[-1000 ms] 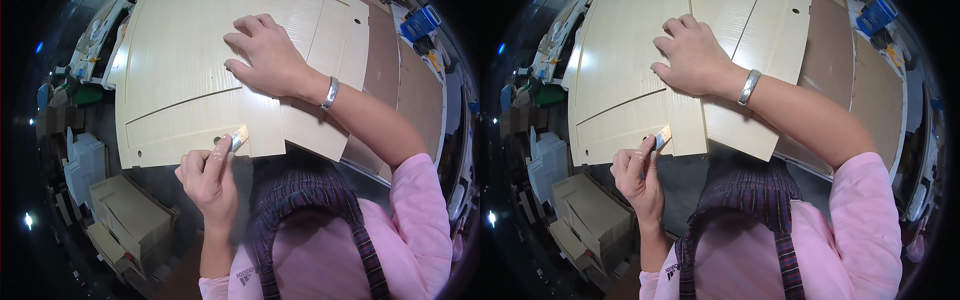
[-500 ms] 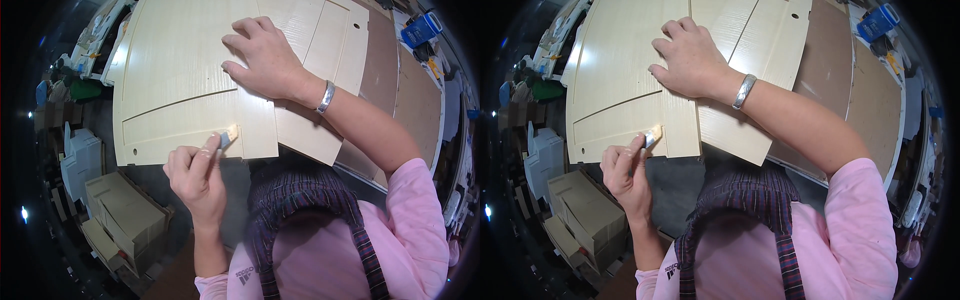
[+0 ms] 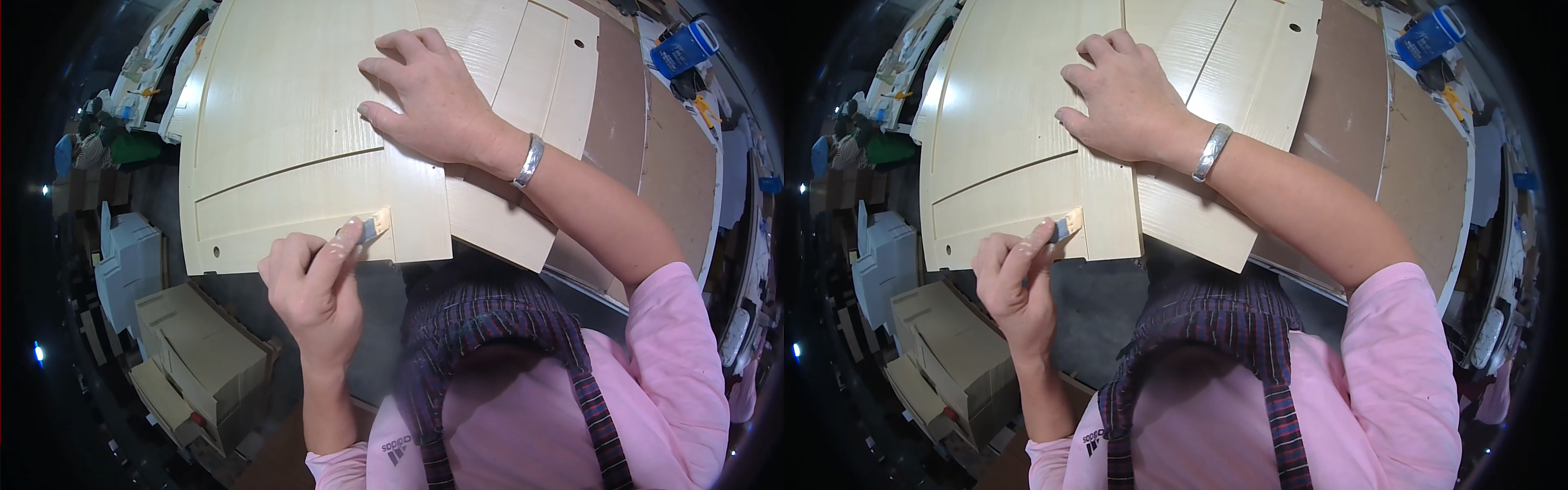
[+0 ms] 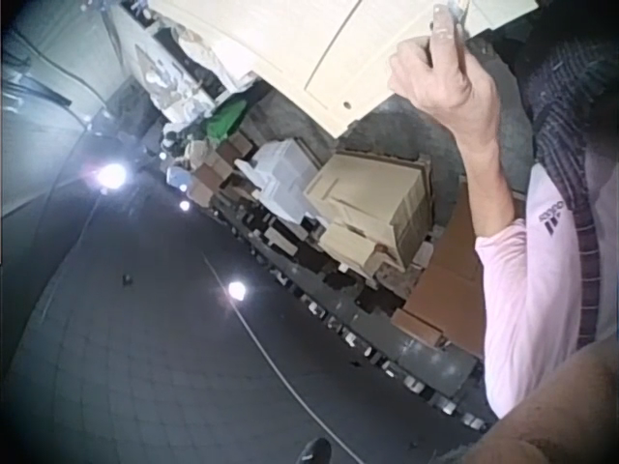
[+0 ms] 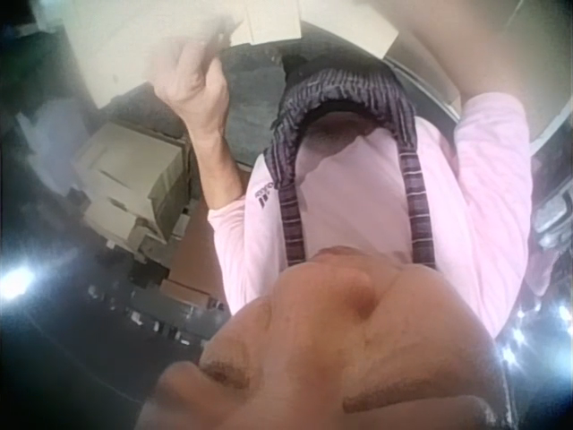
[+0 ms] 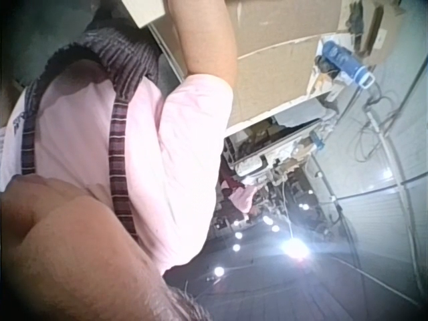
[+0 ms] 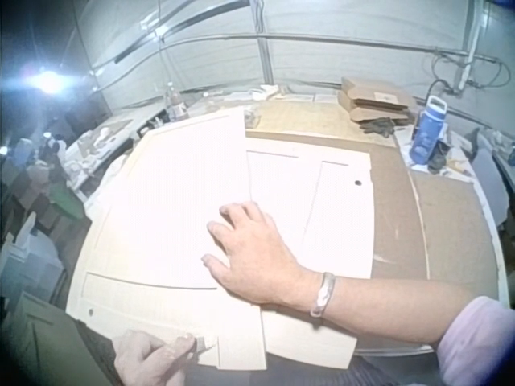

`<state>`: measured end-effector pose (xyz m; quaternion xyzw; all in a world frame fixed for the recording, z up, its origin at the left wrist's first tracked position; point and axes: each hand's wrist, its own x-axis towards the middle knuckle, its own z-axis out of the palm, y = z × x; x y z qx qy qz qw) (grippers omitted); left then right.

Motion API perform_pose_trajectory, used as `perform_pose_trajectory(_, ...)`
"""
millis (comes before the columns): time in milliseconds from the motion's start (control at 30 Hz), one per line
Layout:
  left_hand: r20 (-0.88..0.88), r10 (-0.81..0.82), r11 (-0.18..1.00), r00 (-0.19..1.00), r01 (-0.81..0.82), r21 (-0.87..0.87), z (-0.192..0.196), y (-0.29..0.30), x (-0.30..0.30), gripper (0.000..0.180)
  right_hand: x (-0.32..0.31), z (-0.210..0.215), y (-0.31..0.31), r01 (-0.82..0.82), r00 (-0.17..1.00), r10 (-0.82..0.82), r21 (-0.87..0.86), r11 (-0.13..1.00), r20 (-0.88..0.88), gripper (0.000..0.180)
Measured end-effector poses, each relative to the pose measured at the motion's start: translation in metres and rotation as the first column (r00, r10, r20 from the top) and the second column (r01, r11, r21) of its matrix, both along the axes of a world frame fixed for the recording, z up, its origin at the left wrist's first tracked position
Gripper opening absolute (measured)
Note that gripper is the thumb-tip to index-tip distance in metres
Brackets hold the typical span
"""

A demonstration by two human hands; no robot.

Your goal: The person wipes wood panels with a cloth, uses a scraper to clean residue from the recessed edges, and uses a sanding block on a surface.

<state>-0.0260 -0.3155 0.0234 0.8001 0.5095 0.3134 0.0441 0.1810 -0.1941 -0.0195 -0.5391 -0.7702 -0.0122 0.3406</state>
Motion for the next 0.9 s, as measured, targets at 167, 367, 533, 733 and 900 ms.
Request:
perform_pose_trajectory(167,0.005,0.017,1.0,1.0,-0.017,-0.008,0.004,0.0,-0.002,0.031,0.0,0.001,0.0,-0.007,1.0,0.007,-0.037,0.999,0.006,0.044)
perform_pose_trajectory(367,0.037,0.036,0.999,0.999,-0.035,-0.031,0.004,-0.006,-0.005,0.027,0.0,-0.006,0.003,0.008,1.0,-0.006,0.074,0.997,-0.027,0.042)
perform_pose_trajectory(533,0.06,-0.005,0.997,0.998,0.01,-0.075,0.003,-0.009,-0.009,0.028,-0.001,-0.005,0.004,-0.002,1.0,0.004,0.065,0.998,-0.024,0.042)
perform_pose_trajectory(733,0.036,-0.009,0.998,0.999,0.011,-0.055,0.009,-0.011,-0.007,0.028,0.0,-0.007,0.004,-0.004,1.0,0.006,0.08,0.997,-0.024,0.043)
perform_pose_trajectory(900,0.011,-0.057,0.998,0.998,0.057,-0.039,0.015,-0.012,-0.006,0.026,0.001,-0.007,0.004,-0.004,1.0,0.006,0.076,0.997,-0.021,0.044)
